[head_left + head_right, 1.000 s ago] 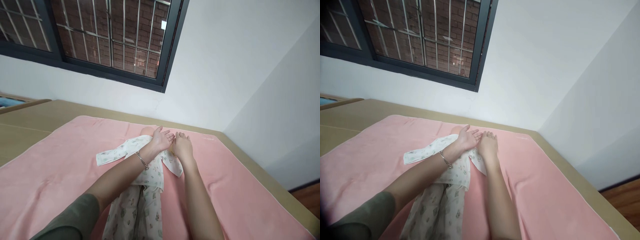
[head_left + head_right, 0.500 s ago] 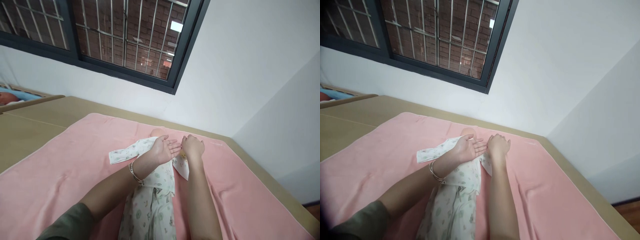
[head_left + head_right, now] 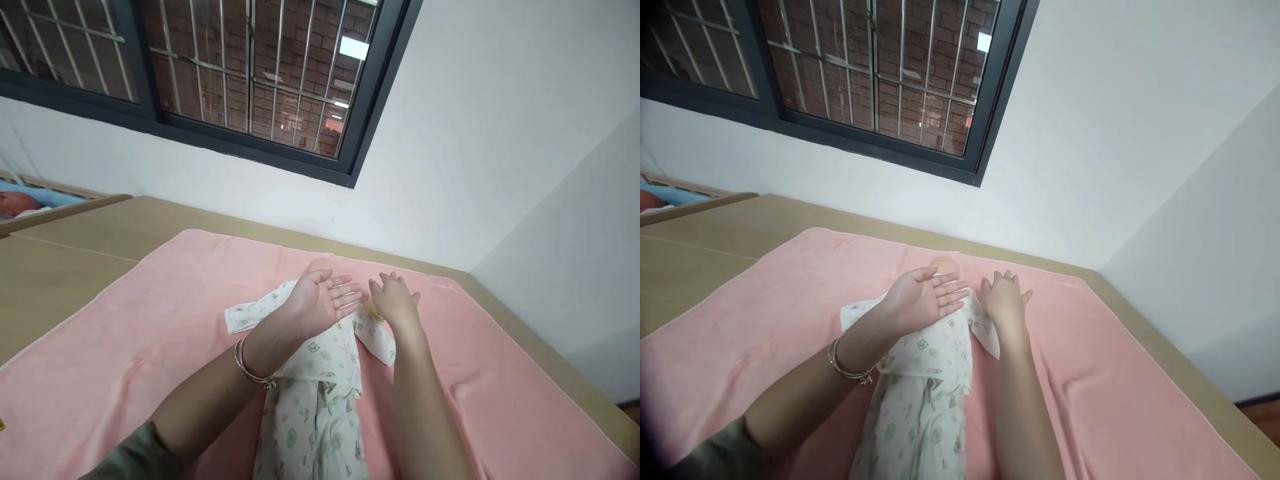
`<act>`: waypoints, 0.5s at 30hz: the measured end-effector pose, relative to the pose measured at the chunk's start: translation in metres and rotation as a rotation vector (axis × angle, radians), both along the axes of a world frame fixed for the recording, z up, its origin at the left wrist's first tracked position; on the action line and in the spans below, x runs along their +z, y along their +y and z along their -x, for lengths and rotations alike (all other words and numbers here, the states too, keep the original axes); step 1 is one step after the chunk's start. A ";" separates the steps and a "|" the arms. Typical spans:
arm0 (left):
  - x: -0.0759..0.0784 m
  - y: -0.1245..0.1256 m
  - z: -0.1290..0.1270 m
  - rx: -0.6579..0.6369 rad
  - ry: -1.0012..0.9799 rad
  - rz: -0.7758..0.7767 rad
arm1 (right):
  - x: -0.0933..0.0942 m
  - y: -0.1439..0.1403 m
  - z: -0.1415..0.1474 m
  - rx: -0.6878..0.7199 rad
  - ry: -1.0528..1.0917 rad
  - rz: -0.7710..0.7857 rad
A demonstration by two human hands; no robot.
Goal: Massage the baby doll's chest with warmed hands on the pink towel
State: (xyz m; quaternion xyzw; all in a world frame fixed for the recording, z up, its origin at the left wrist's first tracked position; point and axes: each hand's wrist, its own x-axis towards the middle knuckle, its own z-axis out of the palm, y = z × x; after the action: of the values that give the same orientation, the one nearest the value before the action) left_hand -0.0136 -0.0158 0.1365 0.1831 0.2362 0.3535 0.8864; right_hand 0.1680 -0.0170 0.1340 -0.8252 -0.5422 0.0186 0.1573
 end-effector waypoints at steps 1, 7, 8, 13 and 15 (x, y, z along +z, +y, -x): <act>0.001 -0.002 0.000 0.022 0.024 0.008 | 0.002 -0.006 0.004 0.047 0.058 -0.046; 0.019 -0.028 -0.004 -0.011 -0.101 -0.057 | -0.001 -0.045 0.047 0.552 0.204 -0.330; 0.023 -0.032 -0.003 -0.022 -0.150 -0.089 | -0.004 -0.051 0.056 0.616 0.172 -0.346; 0.030 -0.039 0.007 0.167 -0.122 -0.202 | -0.020 -0.078 0.092 0.904 -0.004 -0.496; 0.028 -0.042 0.009 0.166 -0.115 -0.295 | -0.022 -0.089 0.099 0.978 -0.037 -0.543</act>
State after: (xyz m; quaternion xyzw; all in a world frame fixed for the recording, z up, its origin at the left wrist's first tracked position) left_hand -0.0231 -0.0581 0.1646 0.2703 0.1451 0.4662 0.8298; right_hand 0.0687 -0.1058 0.1123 -0.4074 -0.8499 -0.0655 0.3278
